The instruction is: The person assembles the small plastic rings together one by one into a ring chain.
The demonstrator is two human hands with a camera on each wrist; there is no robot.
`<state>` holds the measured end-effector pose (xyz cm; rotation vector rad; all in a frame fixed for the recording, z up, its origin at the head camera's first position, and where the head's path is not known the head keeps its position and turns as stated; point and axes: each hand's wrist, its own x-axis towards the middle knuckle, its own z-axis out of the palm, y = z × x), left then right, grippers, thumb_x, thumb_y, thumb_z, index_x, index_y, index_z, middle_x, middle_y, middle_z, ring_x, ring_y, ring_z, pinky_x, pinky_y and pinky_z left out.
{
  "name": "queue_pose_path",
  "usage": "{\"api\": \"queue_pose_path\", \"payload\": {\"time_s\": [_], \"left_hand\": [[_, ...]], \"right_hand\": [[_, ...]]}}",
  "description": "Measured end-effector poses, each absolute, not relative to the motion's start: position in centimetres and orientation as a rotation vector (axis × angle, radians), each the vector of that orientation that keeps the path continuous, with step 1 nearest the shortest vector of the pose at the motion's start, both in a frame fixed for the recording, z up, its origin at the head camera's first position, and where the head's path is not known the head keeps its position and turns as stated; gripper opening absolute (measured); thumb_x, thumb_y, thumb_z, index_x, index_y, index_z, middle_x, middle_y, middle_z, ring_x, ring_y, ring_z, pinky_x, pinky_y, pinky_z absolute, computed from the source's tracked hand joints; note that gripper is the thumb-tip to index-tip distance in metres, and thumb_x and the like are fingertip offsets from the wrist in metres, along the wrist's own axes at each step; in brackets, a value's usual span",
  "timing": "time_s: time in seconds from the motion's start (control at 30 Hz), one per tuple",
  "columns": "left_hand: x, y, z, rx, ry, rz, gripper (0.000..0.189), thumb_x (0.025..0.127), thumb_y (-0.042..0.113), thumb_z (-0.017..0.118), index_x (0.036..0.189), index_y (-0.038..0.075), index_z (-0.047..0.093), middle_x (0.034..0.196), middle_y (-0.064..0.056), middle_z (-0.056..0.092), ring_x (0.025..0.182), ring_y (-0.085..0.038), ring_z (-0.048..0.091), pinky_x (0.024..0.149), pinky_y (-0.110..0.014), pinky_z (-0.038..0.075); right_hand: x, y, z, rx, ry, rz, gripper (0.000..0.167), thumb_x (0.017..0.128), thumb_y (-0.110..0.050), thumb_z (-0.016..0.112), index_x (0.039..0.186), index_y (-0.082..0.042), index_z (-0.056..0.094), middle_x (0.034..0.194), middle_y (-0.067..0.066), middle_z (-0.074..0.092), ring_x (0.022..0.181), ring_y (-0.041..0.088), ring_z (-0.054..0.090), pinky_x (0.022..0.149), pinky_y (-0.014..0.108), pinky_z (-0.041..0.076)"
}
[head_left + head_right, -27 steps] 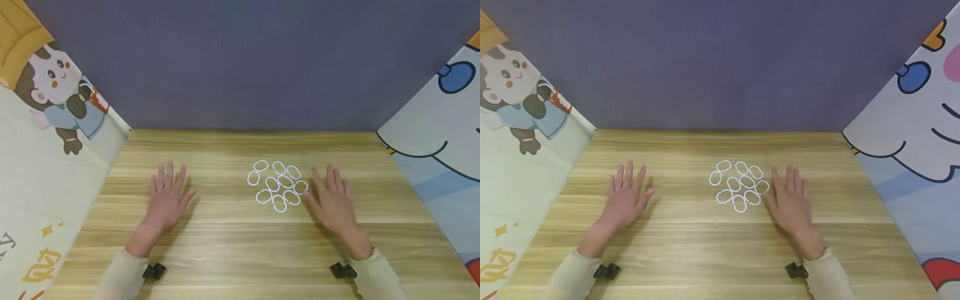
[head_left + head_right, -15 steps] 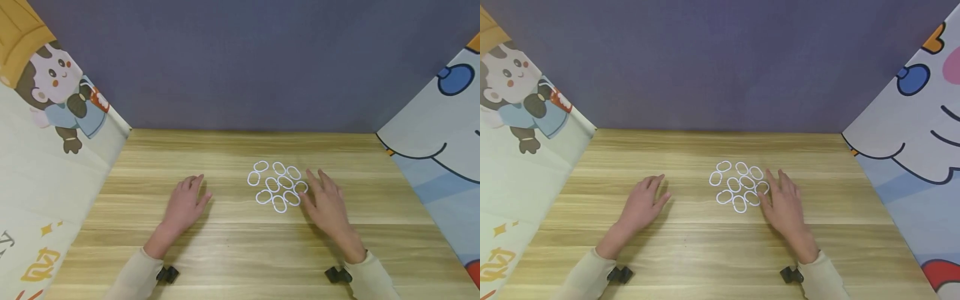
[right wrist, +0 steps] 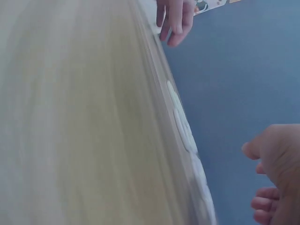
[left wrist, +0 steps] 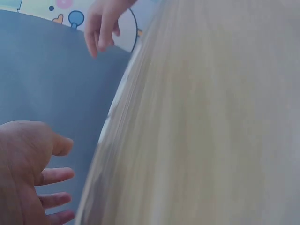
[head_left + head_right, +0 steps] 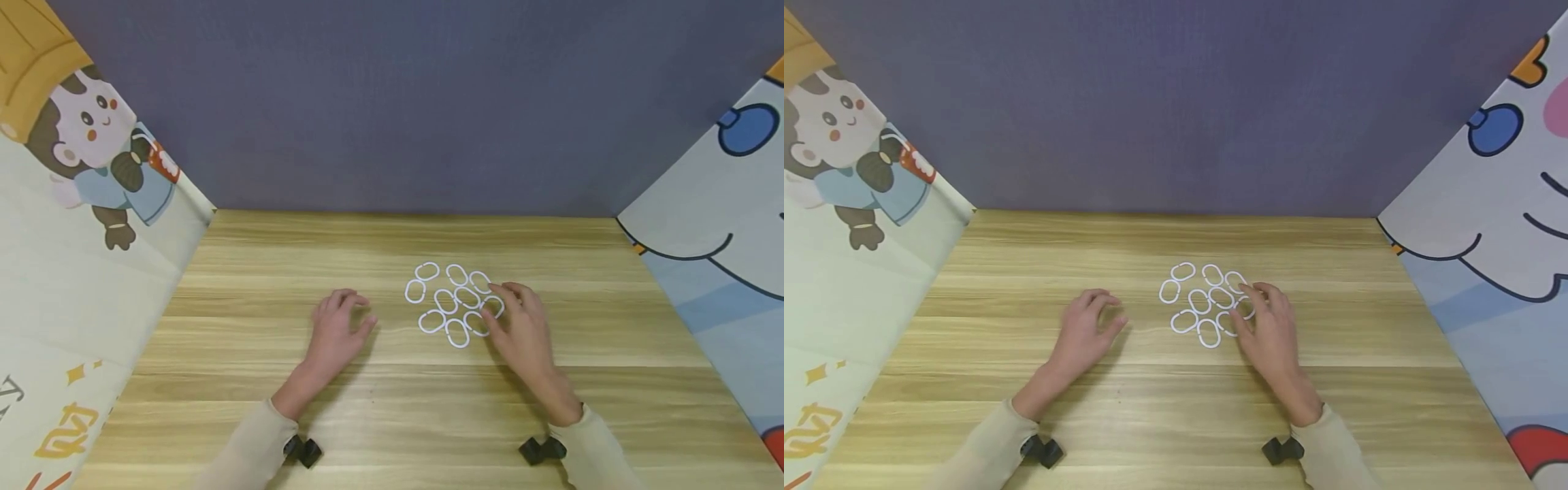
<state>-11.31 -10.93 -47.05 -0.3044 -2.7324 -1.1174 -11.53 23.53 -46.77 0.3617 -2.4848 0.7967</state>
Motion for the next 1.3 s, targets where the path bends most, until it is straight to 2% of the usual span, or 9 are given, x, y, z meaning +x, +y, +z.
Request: {"api": "queue_pose_path", "payload": {"time_s": [0.13,0.27,0.37,0.47,0.6,0.73,0.97,1.17,1.3], "left_hand": [[-11.2,-9.9,-47.4,-0.297,-2.678,-1.225,0.028,0.095,0.017,0.088,0.116,0.003,0.075,0.148,-0.026,0.059,0.138,-0.049,0.051,0.121,-0.072,0.028],[-11.2,-9.1,-47.7,-0.267,-2.653,-1.298,0.026,0.092,0.016,0.09,0.11,0.004,0.075,0.156,-0.03,0.053,0.147,-0.052,0.045,0.124,-0.073,0.026],[-11.1,-8.5,-47.9,-0.246,-2.654,-1.334,0.027,0.092,0.016,0.091,0.111,0.005,0.075,0.162,-0.031,0.047,0.153,-0.054,0.038,0.126,-0.073,0.026],[-11.0,-7.8,-48.3,-0.237,-2.65,-1.354,0.029,0.092,0.017,0.091,0.113,0.005,0.075,0.167,-0.031,0.04,0.157,-0.056,0.032,0.127,-0.074,0.026],[-10.9,-6.8,-49.0,-0.238,-2.637,-1.373,0.028,0.092,0.015,0.091,0.112,0.005,0.075,0.171,-0.031,0.036,0.161,-0.055,0.027,0.13,-0.073,0.023],[-10.7,-5.8,-49.4,-0.269,-2.633,-1.364,0.025,0.091,0.015,0.09,0.109,0.005,0.076,0.171,-0.03,0.036,0.162,-0.054,0.025,0.131,-0.072,0.019],[-10.9,-4.2,-49.3,-0.289,-2.682,-1.326,0.024,0.093,0.022,0.089,0.105,0.007,0.075,0.174,-0.028,0.034,0.165,-0.05,0.021,0.134,-0.068,0.012],[-11.2,-3.4,-49.4,-0.288,-2.699,-1.244,0.025,0.093,0.027,0.09,0.099,0.01,0.074,0.174,-0.028,0.034,0.165,-0.05,0.022,0.134,-0.067,0.014],[-11.5,-3.0,-49.4,-0.29,-2.721,-1.189,0.029,0.093,0.033,0.09,0.097,0.01,0.072,0.174,-0.029,0.033,0.165,-0.05,0.021,0.135,-0.065,0.014]], "right_hand": [[-11.9,23.0,-47.4,0.403,-2.412,0.816,0.049,0.083,-0.002,0.094,0.128,0.005,0.074,0.124,0.031,0.067,0.115,0.051,0.062,0.102,0.063,0.047],[-12.1,22.6,-47.8,0.432,-2.378,0.872,0.043,0.082,0.0,0.096,0.121,0.004,0.078,0.115,0.026,0.068,0.102,0.043,0.065,0.092,0.047,0.05],[-12.2,22.3,-48.2,0.441,-2.374,0.921,0.039,0.082,0.0,0.096,0.117,0.003,0.08,0.108,0.021,0.069,0.089,0.035,0.064,0.081,0.032,0.047],[-12.3,22.1,-48.6,0.463,-2.378,0.939,0.036,0.082,0.001,0.096,0.115,0.002,0.082,0.105,0.017,0.071,0.084,0.03,0.064,0.076,0.025,0.044],[-12.4,22.1,-49.1,0.511,-2.397,0.925,0.031,0.081,0.004,0.096,0.11,0.001,0.084,0.106,0.017,0.071,0.094,0.033,0.067,0.082,0.032,0.048],[-12.4,22.0,-49.5,0.521,-2.429,0.929,0.025,0.08,0.004,0.097,0.102,-0.003,0.086,0.106,0.015,0.072,0.101,0.034,0.066,0.085,0.039,0.047],[-12.3,22.0,-49.9,0.539,-2.436,0.916,0.026,0.075,0.002,0.1,0.097,-0.005,0.088,0.102,0.013,0.071,0.099,0.035,0.064,0.086,0.043,0.046],[-12.5,21.8,-49.9,0.558,-2.444,0.916,0.027,0.074,-0.004,0.103,0.096,-0.006,0.088,0.1,0.013,0.07,0.098,0.036,0.063,0.09,0.05,0.047],[-12.6,21.6,-49.9,0.533,-2.478,0.907,0.026,0.074,-0.007,0.103,0.095,-0.008,0.088,0.099,0.012,0.07,0.096,0.033,0.063,0.087,0.046,0.046]]}}
